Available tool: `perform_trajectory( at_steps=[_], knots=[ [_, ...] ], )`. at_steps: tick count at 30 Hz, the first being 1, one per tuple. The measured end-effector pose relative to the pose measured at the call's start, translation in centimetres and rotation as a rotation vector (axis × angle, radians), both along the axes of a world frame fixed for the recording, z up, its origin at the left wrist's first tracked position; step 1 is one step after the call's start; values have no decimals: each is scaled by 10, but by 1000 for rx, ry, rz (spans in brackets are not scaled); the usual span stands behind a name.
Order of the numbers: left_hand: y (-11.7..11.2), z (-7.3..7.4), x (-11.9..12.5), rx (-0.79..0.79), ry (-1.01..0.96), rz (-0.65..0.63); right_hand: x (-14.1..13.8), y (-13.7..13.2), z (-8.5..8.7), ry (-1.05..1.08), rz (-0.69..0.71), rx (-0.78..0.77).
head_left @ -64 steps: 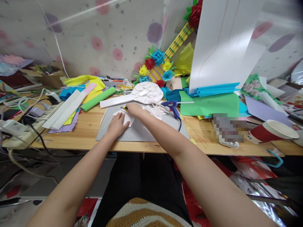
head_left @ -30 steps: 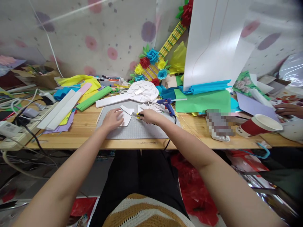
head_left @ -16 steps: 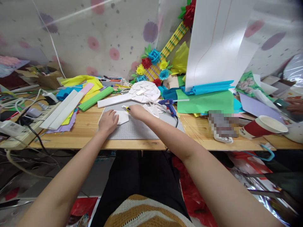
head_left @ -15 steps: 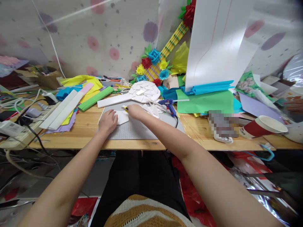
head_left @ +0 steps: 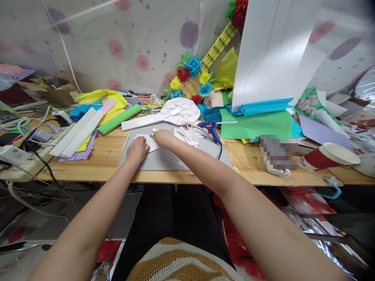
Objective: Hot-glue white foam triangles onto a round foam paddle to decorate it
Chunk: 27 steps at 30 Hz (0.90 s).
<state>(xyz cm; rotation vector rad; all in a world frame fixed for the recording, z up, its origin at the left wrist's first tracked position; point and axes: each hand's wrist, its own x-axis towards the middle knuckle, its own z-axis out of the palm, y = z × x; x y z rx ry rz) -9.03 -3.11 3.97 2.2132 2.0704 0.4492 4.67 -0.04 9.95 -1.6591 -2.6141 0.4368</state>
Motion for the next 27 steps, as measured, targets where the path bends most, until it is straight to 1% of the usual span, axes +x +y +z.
perform_trajectory(
  at_steps=[3,5,9,12,16,19,21,23,24,27],
  knots=[
    [0,1,2,1,10,33,18,-16,-3,-96,-15,20],
    [0,1,3,7,18,41,28,-27,-3,-129,1,27],
    [0,1,3,4,43,50,48,-46,2,-169,3,2],
    [1,1,2,8,70,50,62,-55,6,-209,7,-3],
    [6,3,9,30,143,93,76,-56,6,-235,18,2],
    [9,7,22,46,195,140,78,-50,3,-213,-5,-4],
    [12,12,28,34,231,153,77,-45,2,-190,-44,18],
    [15,18,29,7,249,135,75,-39,0,-167,-85,49],
    [17,19,26,-2,240,104,73,-36,-1,-156,-101,64],
    [25,19,6,9,146,-72,67,-31,-6,-138,-121,99]
  ],
)
